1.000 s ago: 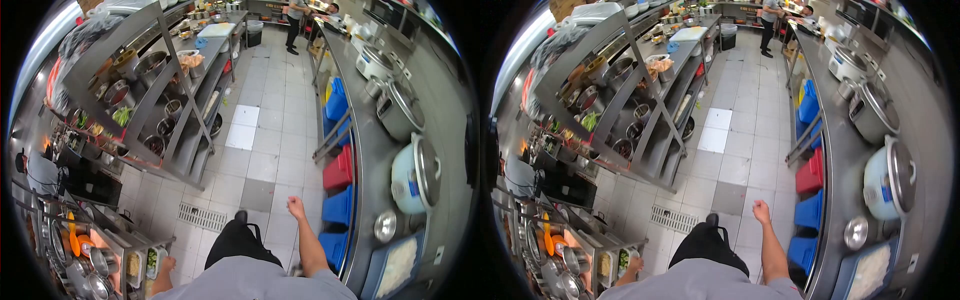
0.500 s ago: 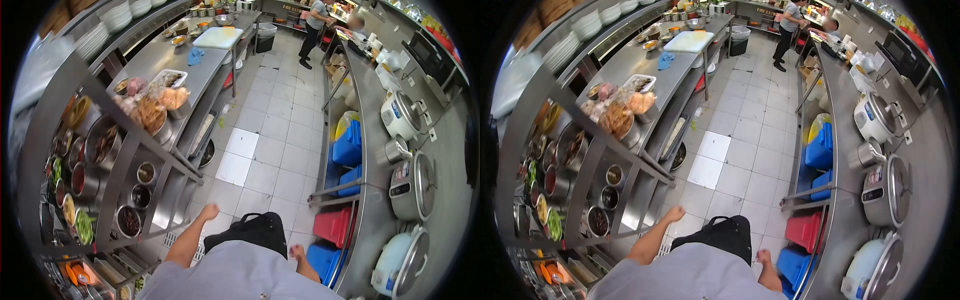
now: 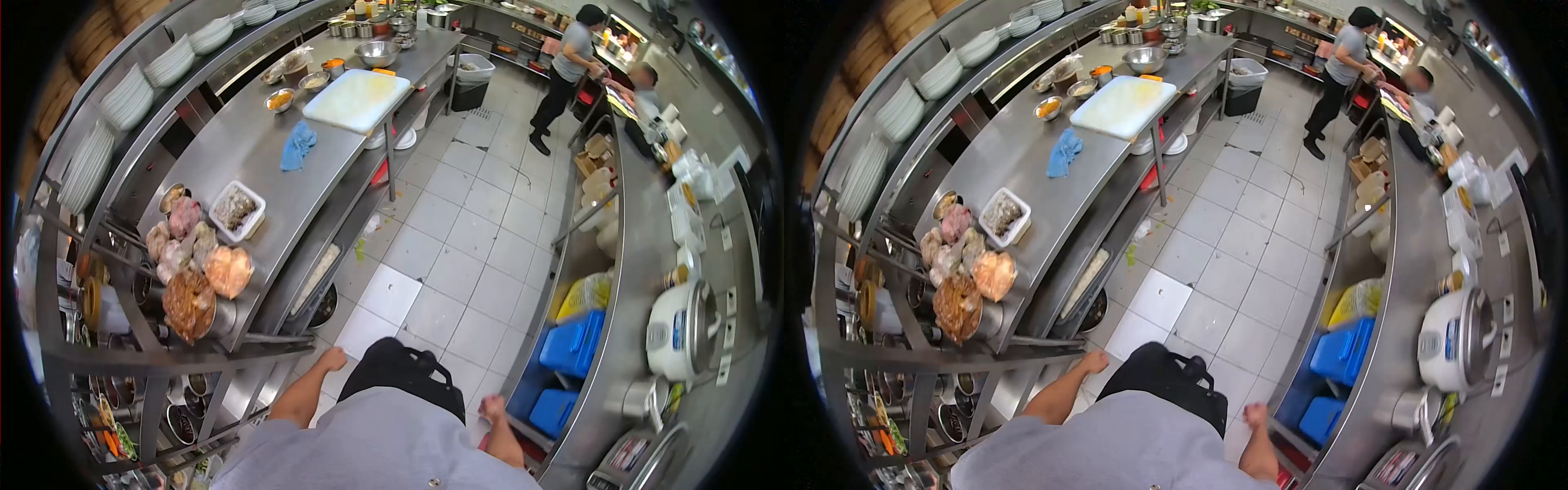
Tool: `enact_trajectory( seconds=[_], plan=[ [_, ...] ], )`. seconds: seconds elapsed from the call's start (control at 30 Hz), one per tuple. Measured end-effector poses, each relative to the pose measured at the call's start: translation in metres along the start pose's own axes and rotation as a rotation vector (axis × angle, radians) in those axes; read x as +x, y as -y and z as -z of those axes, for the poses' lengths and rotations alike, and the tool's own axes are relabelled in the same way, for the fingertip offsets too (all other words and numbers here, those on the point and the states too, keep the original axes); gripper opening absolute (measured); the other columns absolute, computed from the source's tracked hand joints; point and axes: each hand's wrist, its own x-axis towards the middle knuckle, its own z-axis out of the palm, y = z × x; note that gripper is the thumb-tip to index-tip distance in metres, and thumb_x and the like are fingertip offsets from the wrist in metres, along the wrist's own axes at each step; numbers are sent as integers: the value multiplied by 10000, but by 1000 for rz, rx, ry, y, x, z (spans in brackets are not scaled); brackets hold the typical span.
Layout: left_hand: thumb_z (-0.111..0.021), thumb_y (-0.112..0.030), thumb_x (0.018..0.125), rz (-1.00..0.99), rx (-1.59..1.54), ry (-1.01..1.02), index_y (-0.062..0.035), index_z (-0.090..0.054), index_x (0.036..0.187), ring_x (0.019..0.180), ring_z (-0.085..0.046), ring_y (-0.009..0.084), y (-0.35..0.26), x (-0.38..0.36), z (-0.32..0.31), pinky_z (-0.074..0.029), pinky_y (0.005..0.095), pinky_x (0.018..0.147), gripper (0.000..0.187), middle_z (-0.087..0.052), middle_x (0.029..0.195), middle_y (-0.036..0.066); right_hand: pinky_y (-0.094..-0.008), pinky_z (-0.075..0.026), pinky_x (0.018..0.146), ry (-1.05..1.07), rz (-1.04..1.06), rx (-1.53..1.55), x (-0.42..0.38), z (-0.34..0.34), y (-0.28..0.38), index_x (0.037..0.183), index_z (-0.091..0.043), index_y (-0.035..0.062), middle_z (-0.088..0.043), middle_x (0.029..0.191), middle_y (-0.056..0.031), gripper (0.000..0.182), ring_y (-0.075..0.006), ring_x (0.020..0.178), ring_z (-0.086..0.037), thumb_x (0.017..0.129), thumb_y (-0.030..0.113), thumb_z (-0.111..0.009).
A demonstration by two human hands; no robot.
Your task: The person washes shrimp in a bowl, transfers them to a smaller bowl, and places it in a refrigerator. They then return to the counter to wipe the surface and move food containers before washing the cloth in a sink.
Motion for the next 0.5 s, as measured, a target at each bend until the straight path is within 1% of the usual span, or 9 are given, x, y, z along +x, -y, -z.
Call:
enact_trajectory(
  seconds=[0.03, 0.07, 0.17, 0.23, 0.3, 0.37, 0.4, 0.43, 0.5],
  plan=[
    [-470, -285, 880, 68, -11, 11, 24, -671, 848, 895, -644, 407, 10, 3, -7, -514, 474, 836, 369, -673, 921, 248, -318, -450, 396, -43, 67, -124, 23, 10, 89, 813, -578, 31, -579, 644, -75, 107, -173, 470, -544, 896, 92, -551],
    [-480, -283, 874, 232, -124, -57, 7, -685, 863, 906, -643, 410, 21, 16, -21, -516, 470, 840, 355, -675, 943, 240, -315, -447, 398, -67, 146, -9, 64, 17, 149, 850, -579, 20, -578, 642, -69, 102, -163, 481, -550, 909, 72, -515],
    [-513, -265, 832, 208, -26, 163, -55, -719, 892, 946, -652, 376, 14, 32, 5, -531, 454, 838, 300, -680, 1008, 211, -290, -478, 469, -81, 311, 23, 116, 24, 356, 881, -587, 36, -601, 710, -52, 75, -157, 584, -601, 907, 90, -542],
    [-537, -252, 804, 164, 22, 222, -68, -726, 852, 928, -663, 355, 13, 64, 16, -543, 442, 822, 268, -689, 996, 197, -288, -487, 488, -79, 378, -3, 146, 19, 457, 881, -588, 43, -609, 728, -46, 62, -157, 613, -614, 901, 83, -547],
    [-554, -228, 778, 85, 132, 326, -64, -729, 817, 889, -676, 341, 17, 112, 26, -554, 435, 796, 243, -696, 960, 194, -288, -493, 498, -81, 421, -58, 182, 19, 508, 880, -590, 49, -614, 739, -42, 51, -159, 627, -624, 895, 79, -551],
    [-568, -204, 750, -46, 345, 504, -64, -736, 804, 861, -687, 326, 24, 195, 48, -562, 429, 774, 225, -700, 926, 195, -291, -495, 500, -76, 455, -148, 222, 15, 544, 877, -592, 55, -616, 741, -41, 43, -161, 625, -630, 887, 75, -556],
    [-554, -199, 766, 359, 68, 378, -46, -741, 830, 876, -688, 342, 8, 236, 65, -561, 449, 768, 250, -699, 965, 197, -303, -498, 495, -88, 448, -210, 247, 17, 542, 879, -596, 56, -619, 734, -46, 59, -164, 627, -638, 882, 70, -539],
    [-521, -226, 799, 320, 10, 246, -33, -734, 863, 907, -674, 371, -13, 287, 92, -542, 462, 811, 294, -691, 979, 213, -310, -503, 491, -33, 316, -183, 253, 19, 530, 880, -597, 55, -620, 729, -47, 73, -165, 627, -640, 882, 69, -525],
    [-456, -280, 867, 244, -104, -15, -8, -719, 931, 970, -646, 429, -60, 422, 185, -504, 488, 898, 384, -675, 1006, 245, -326, -517, 476, 13, 96, -152, 275, 18, 550, 876, -605, 53, -621, 714, -52, 118, -168, 616, -634, 884, 64, -488]
  ],
)
